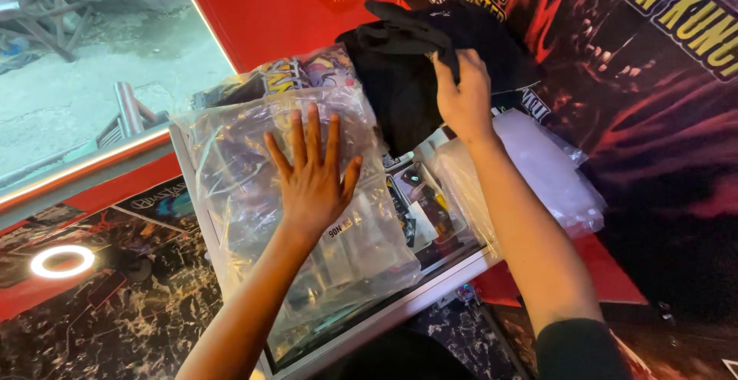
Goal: Folding t-shirts and placing them into clear plastic bags for packaging
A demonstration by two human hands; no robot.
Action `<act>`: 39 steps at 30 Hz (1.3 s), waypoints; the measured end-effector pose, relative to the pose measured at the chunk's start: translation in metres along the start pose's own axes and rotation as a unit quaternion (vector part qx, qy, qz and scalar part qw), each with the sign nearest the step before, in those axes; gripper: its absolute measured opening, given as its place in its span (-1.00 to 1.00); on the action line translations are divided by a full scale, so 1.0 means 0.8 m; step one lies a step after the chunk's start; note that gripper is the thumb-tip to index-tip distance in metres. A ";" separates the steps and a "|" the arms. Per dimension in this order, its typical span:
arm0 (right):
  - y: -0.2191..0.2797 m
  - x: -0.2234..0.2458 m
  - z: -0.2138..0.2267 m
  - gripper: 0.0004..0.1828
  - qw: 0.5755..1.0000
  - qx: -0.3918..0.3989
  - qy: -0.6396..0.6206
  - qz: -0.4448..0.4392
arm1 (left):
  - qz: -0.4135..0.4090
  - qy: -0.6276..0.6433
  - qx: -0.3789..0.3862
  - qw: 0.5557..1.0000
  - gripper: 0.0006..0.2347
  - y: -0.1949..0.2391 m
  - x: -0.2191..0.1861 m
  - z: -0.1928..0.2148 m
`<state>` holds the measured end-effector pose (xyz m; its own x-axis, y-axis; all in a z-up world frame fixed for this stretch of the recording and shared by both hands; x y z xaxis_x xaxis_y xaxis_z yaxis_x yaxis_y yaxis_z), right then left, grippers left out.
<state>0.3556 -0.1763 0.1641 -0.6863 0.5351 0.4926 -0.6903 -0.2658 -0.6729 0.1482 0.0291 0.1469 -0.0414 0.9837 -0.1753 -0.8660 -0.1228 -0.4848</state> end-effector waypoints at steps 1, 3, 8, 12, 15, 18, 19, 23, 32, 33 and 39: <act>-0.001 -0.018 0.006 -0.72 0.999 -0.036 -0.031 -0.023 | 0.012 0.006 -0.001 1.000 -0.40 0.002 0.003 -0.005; -0.008 -0.025 0.006 -0.66 0.994 -0.071 -0.067 -0.038 | 0.030 0.008 -0.009 0.999 -0.41 -0.001 0.015 -0.011; 0.022 0.044 -0.036 -0.29 0.960 0.141 0.228 0.086 | 0.026 0.005 -0.034 0.999 -0.43 0.003 0.016 -0.012; 0.023 0.043 -0.048 -0.42 0.923 0.121 0.320 0.174 | 0.029 0.019 -0.031 0.999 -0.41 0.003 0.014 -0.008; -0.013 0.018 -0.008 -0.70 0.981 0.012 0.168 0.093 | 0.032 0.031 -0.040 0.998 -0.42 0.001 0.012 0.008; -0.041 -0.054 0.033 -0.43 0.987 -0.102 -0.082 -0.094 | 0.036 0.034 -0.007 0.999 -0.41 -0.002 0.011 0.018; -0.029 -0.091 0.046 -0.50 0.918 -0.181 -0.219 -0.276 | 0.038 0.038 0.001 0.999 -0.41 -0.004 0.011 0.019; 0.010 -0.109 0.050 -0.44 0.668 -0.246 -0.441 -0.546 | 0.040 0.055 -0.012 0.998 -0.43 -0.006 0.007 0.029; 0.011 -0.133 0.031 -0.51 0.751 -0.300 -0.434 -0.397 | 0.021 0.117 -0.007 0.993 -0.48 -0.014 -0.013 0.034; 0.020 -0.127 0.032 -0.51 0.750 -0.301 -0.433 -0.398 | 0.020 0.117 -0.005 0.993 -0.48 -0.014 -0.015 0.035; -0.018 0.086 0.009 -0.77 0.964 0.085 0.014 0.251 | -0.016 0.209 -0.007 0.978 -0.57 -0.028 -0.023 0.035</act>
<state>0.3165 -0.1413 0.2119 -0.9390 0.3255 0.1108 -0.3013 -0.6236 -0.7214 0.1547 0.0173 0.1848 0.1960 0.8475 -0.4932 -0.8567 -0.0967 -0.5067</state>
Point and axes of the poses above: each hand's wrist, its own y-axis away from the middle knuckle, its own z-axis out of the back of the hand, x = y × z, the point moved 9 cm from there along -y, towards the middle knuckle, and after that the axes turned 5 degrees about z, right-handed, at the moved point
